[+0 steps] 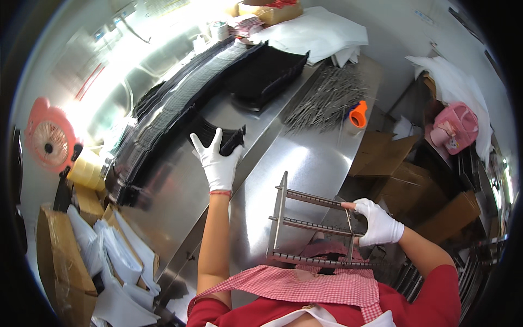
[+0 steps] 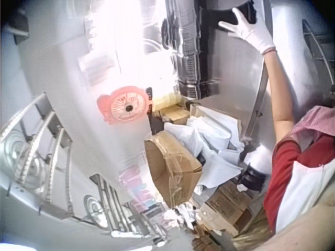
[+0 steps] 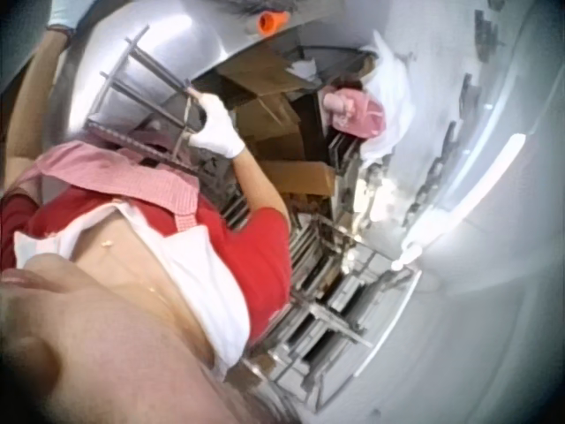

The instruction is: The person assembles hair extensions by inserting wefts into a metal jig, securing them with a red clip, and placing the finished units onto a rolling rack. The process is repeated continuously with new wefts taken from a stack on the table.

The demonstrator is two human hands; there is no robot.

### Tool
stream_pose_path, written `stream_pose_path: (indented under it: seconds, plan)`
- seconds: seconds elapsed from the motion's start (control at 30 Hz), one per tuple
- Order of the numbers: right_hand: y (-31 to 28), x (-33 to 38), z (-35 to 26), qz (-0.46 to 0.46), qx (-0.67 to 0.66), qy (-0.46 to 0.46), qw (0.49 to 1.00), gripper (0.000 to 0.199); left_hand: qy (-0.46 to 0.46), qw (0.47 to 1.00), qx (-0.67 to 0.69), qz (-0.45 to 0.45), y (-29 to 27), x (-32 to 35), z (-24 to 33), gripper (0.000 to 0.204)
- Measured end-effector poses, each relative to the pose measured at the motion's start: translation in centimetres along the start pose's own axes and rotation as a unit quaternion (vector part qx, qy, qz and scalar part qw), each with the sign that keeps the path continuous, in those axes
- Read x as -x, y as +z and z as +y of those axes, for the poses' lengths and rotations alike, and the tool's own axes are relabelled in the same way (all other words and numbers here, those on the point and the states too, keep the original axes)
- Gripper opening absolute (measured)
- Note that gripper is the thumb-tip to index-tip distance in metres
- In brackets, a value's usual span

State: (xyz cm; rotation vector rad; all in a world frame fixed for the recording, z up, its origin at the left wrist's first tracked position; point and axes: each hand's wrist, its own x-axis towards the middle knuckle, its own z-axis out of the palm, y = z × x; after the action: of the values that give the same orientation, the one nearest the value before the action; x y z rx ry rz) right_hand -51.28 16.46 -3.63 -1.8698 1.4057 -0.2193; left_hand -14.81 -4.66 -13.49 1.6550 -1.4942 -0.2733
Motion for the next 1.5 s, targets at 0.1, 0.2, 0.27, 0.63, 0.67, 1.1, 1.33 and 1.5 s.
stream_pose_path:
  seconds: [0.1,0.2,0.27,0.63,0.67,1.1,1.33,1.5]
  plan:
    - [0.7,2.9,0.5,0.028,-0.047,0.087,0.995,0.101,0.019,0.999,0.033,0.015,3.7,-2.2,1.8,0.063]
    - [0.8,6.3,1.2,0.066,-0.063,0.147,0.985,0.1,0.028,0.997,0.057,0.034,6.9,-4.1,3.2,0.051]
    - [1.2,8.7,1.4,0.097,-0.136,0.175,0.97,0.098,0.082,0.995,0.014,0.06,9.2,-5.8,3.1,0.048]
    - [7.1,27.7,0.4,0.471,-0.119,0.418,0.768,0.041,0.316,0.934,0.032,0.161,17.9,6.8,6.3,0.086]
    - [8.6,28.5,-1.3,0.52,-0.03,0.46,0.719,0.044,0.324,0.939,0.063,0.092,18.8,9.2,7.3,0.081]
    - [7.4,55.4,-21.2,0.459,0.184,0.776,0.393,0.035,0.539,0.429,0.296,-0.661,24.8,30.1,24.4,0.045]
    - [5.8,69.6,-20.3,0.505,0.229,0.744,0.372,0.041,0.507,0.391,0.269,-0.72,23.7,35.7,22.5,0.041]
    - [11.0,65.5,-9.0,0.462,0.486,0.652,0.353,0.02,0.491,0.433,0.218,-0.724,23.0,35.3,20.7,0.041]
